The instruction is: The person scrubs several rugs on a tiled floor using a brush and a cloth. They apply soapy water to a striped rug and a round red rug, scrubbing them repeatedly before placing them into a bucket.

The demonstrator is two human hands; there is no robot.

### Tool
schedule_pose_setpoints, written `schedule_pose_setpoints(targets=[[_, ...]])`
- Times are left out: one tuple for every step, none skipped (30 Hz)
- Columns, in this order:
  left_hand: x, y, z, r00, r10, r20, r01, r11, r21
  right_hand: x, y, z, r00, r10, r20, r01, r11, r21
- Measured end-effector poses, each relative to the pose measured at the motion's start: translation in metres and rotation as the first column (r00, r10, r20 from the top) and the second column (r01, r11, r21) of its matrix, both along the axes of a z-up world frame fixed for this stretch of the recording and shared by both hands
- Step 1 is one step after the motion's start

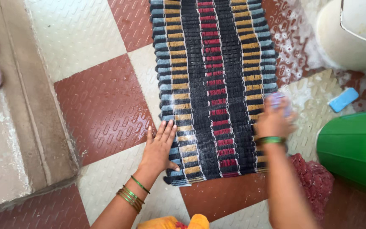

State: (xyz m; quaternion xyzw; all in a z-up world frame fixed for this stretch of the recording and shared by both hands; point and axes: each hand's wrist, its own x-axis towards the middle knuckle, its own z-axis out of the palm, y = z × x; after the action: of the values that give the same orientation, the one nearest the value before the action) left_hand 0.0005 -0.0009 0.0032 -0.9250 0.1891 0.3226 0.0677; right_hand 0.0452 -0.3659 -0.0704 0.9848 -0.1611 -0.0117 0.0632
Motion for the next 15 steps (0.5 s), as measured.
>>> schedule_pose_setpoints(targets=[[0.0, 0.0, 0.0, 1.0, 0.011, -0.02, -0.011, 1.0, 0.004, -0.008, 0.044, -0.009, 0.958, -0.202, -0.202, 0.243, 0.948, 0.207], [0.002, 0.0, -0.002, 0.999, 0.018, -0.039, -0.018, 1.0, 0.008, -0.032, 0.102, -0.015, 0.991, -0.013, -0.13, 0.016, 1.0, 0.017], [0.004, 0.002, -0.003, 0.999, 0.037, -0.007, -0.037, 0.999, -0.031, -0.06, 0.156, -0.011, 0.977, 0.188, -0.097, -0.203, 0.961, -0.185], [0.0, 0.006, -0.003, 0.998, 0.056, 0.015, -0.055, 0.996, -0.068, -0.091, 0.189, 0.0, 0.935, 0.325, -0.144, -0.294, 0.935, 0.198], [-0.003, 0.009, -0.004, 0.996, 0.076, 0.036, -0.072, 0.992, -0.105, -0.121, 0.187, 0.016, 0.871, 0.489, 0.048, -0.481, 0.829, 0.284], [-0.004, 0.011, -0.006, 0.996, 0.08, 0.03, -0.076, 0.991, -0.114, -0.137, 0.186, 0.024, 0.757, 0.601, 0.255, -0.653, 0.686, 0.322], [-0.006, 0.013, -0.006, 0.996, 0.083, 0.024, -0.08, 0.989, -0.123, -0.134, 0.167, 0.021, 0.823, 0.56, 0.097, -0.547, 0.735, 0.4], [-0.008, 0.013, -0.007, 0.995, 0.096, 0.019, -0.093, 0.986, -0.136, -0.128, 0.125, 0.018, 0.854, 0.516, -0.07, -0.434, 0.779, 0.453], [-0.008, 0.013, -0.009, 0.995, 0.089, 0.034, -0.084, 0.987, -0.138, -0.113, 0.085, 0.013, 0.887, 0.394, 0.239, -0.46, 0.784, 0.417], [-0.008, 0.012, -0.01, 0.995, 0.086, 0.046, -0.079, 0.987, -0.14, -0.096, 0.038, 0.012, 0.821, 0.556, 0.131, -0.569, 0.817, 0.094], [-0.009, 0.011, -0.01, 0.995, 0.083, 0.059, -0.074, 0.987, -0.143, -0.075, 0.007, 0.008, 0.909, 0.065, -0.412, 0.09, 0.934, 0.346], [-0.009, 0.01, -0.01, 0.995, 0.078, 0.066, -0.069, 0.989, -0.132, -0.067, 0.0, 0.001, 0.969, 0.043, -0.242, 0.014, 0.973, 0.23], [-0.01, 0.009, -0.008, 0.995, 0.073, 0.073, -0.064, 0.991, -0.121, -0.06, -0.004, -0.002, 0.997, 0.051, -0.062, -0.045, 0.994, 0.098], [-0.006, 0.007, -0.007, 0.994, 0.064, 0.088, -0.054, 0.992, -0.111, -0.053, 0.0, -0.004, 0.989, 0.084, 0.125, -0.078, 0.996, -0.046], [-0.005, 0.005, -0.005, 0.996, 0.067, 0.059, -0.06, 0.993, -0.105, -0.059, 0.034, -0.013, 0.972, -0.176, -0.156, 0.206, 0.957, 0.205]])
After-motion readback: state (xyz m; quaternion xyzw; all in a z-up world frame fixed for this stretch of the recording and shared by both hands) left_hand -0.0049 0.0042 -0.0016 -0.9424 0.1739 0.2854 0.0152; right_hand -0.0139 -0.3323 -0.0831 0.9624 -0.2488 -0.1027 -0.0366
